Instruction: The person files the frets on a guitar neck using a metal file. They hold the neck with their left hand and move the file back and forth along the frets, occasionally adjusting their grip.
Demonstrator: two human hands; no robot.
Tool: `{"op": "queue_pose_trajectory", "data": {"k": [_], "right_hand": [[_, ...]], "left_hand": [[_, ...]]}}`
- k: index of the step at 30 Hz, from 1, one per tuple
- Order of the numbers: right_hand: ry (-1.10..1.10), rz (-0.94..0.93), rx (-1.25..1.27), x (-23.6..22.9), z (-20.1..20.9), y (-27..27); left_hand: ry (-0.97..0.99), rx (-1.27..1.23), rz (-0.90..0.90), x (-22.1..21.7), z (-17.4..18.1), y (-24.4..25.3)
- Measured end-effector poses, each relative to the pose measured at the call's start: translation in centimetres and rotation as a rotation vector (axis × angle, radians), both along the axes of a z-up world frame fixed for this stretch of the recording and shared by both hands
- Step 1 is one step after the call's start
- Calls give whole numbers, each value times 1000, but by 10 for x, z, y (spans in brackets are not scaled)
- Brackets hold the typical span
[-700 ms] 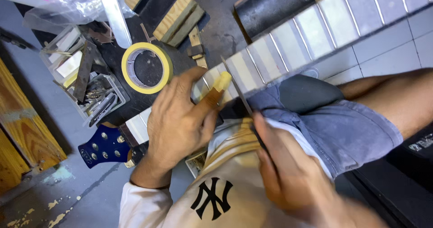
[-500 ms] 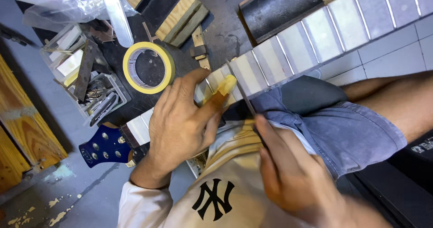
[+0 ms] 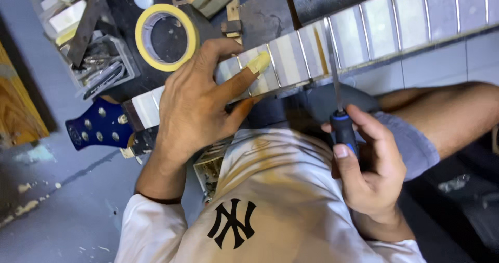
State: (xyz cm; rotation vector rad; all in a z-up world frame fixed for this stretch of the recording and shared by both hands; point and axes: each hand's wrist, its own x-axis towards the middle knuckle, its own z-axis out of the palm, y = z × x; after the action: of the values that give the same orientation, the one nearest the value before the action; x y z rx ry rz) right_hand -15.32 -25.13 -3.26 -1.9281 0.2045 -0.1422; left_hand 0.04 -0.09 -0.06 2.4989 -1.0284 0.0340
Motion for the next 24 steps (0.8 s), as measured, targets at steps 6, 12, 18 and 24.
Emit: {"op": "queue_pose_trajectory", "data": {"k": [6,12,18,24], "right_hand": [[-34,-10,183,-14,-25,-11],[5,-38,315,-14,-25,-6],[-9,-42,353,-21,-32,-1],[-15,-49,354,-25,-28,7]], "left_hand": [[-199,128,41,-7,0,-1],[-162,208,29,3,0,-3],[-121,30,-127,4,0,5],[-82,-56,-251,7,2,13]]}}
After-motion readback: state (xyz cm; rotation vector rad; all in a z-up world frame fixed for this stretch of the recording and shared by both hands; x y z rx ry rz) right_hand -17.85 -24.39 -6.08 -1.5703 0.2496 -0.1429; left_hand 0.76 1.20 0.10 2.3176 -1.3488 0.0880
